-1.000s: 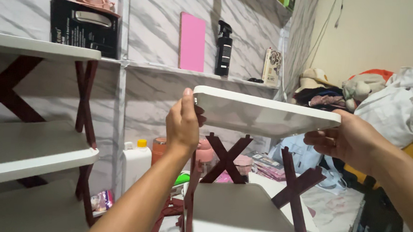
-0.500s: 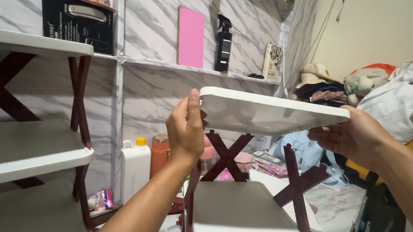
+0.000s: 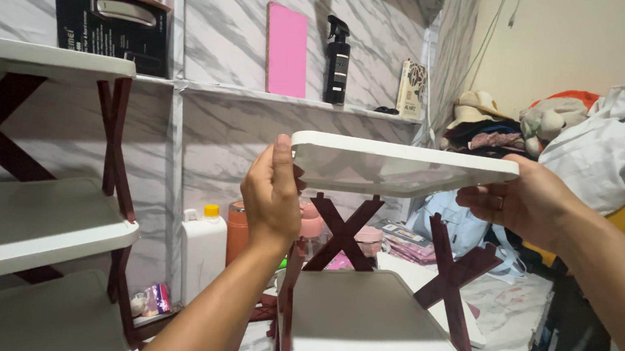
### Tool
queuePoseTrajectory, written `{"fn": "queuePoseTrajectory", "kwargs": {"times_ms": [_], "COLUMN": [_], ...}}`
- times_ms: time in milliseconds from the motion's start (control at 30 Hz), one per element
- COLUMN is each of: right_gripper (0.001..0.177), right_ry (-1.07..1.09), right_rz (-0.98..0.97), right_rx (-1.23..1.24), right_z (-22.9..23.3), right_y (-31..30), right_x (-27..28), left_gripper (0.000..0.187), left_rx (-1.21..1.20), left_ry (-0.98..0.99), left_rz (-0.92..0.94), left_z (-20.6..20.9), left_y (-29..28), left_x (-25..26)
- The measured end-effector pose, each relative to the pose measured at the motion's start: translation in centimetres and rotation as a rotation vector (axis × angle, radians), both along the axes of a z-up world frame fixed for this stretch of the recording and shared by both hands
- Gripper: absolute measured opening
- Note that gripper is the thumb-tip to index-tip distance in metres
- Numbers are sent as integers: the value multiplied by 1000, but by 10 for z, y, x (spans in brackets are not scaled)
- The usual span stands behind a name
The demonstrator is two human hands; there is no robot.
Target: The person assembles a small white plastic shelving unit by inserting maroon X-shaped support pieces into slots on the shelves. They attach supports to multiple shelves and stack them to form a compact unit.
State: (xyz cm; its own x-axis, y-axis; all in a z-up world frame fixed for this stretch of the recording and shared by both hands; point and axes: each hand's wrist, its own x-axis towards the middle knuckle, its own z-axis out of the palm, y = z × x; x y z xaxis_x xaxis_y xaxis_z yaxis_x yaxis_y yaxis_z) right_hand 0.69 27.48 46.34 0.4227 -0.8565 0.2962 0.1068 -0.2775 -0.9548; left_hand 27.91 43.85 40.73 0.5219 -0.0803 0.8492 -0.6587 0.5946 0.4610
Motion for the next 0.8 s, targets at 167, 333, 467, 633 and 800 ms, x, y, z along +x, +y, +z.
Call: {"fn": "queuePoseTrajectory", "kwargs": {"times_ms": [167,333,467,633,800], "right_gripper": [35,36,35,34,40], "right_ry": [14,6,26,24,118], "right_rz": [-5,-4,-14,-8,1], "right_rx": [15,31,43,57,83], "right_z": [-1,-5,-11,-20,-30], "right_y": [1,-7,-22,-34,-24], "right_x": [-1,-2,-6,-14,-20], "left_gripper": [61,63,63,56,49], "left_rx": [11,15,-30,39,79], "left_ry": [-2,-51,-131,-102,-152], "left_rz": [-37,-8,33,-52,-14], "left_z": [-7,-13,-17,-26,-41], "left_y": [2,3,7,16,24], "left_x": [-2,-2,-2,-8,-8]}}
